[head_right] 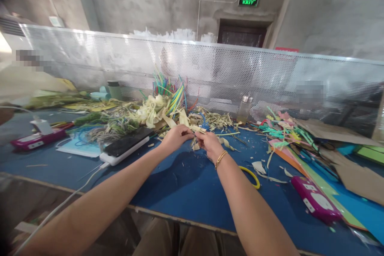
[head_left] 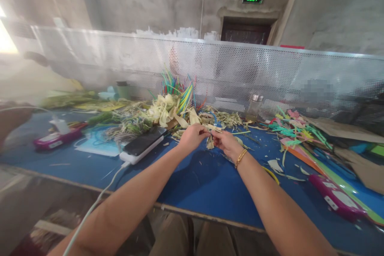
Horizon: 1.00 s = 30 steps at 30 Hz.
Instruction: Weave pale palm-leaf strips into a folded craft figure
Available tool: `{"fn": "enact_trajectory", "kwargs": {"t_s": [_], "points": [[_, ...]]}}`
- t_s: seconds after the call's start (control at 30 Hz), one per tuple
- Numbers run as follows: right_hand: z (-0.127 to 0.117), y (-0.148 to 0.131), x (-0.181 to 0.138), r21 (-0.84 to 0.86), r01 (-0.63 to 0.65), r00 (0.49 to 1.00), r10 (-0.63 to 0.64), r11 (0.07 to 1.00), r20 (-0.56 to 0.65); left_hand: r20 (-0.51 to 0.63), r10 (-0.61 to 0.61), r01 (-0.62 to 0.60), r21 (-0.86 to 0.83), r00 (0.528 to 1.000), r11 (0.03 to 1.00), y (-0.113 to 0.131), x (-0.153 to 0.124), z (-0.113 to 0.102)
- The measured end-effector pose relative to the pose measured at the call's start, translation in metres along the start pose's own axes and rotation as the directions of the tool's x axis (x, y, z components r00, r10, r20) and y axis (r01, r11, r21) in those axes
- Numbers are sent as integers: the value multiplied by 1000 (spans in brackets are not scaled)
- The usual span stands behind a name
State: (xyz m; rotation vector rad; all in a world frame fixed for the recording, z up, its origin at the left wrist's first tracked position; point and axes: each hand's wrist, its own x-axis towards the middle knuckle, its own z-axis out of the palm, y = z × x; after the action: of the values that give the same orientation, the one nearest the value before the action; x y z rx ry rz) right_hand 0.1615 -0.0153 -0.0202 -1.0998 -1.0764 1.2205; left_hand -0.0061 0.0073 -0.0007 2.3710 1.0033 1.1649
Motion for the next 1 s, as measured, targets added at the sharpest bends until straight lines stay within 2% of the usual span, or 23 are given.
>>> {"fn": "enact_trajectory", "kwargs": {"t_s": [0.2, 0.37, 0.47, 0.57, 0.63, 0.8, 1.0], "points": [[-9, -9, 0, 70, -57, 994, 49, 996, 102, -11, -30, 29, -117, 999, 993, 1, 3, 0], [-22, -23, -1, 116, -19, 987, 1, 993, 160, -31, -247, 217, -379, 969, 900, -7, 6, 6], [-27, -27, -1, 112, 16, 982, -36, 994, 184, 77, -332, 325, -500, 940, 803, -5, 5, 6], [-27, -25, -2, 102, 17, 977, -38, 995, 208, 285, -308, 419, -583, 908, 696, 3, 1, 5], [-26, -24, -2, 103, 9, 974, -32, 995, 224, 364, -287, 461, -621, 886, 634, 8, -1, 4], [-20, -22, -5, 73, -1, 967, -17, 997, 253, 379, -290, 476, -658, 879, 583, 12, -2, 3], [-13, -23, -8, 39, -2, 965, -9, 999, 262, 357, -281, 452, -640, 891, 621, 9, 0, 4]]}}
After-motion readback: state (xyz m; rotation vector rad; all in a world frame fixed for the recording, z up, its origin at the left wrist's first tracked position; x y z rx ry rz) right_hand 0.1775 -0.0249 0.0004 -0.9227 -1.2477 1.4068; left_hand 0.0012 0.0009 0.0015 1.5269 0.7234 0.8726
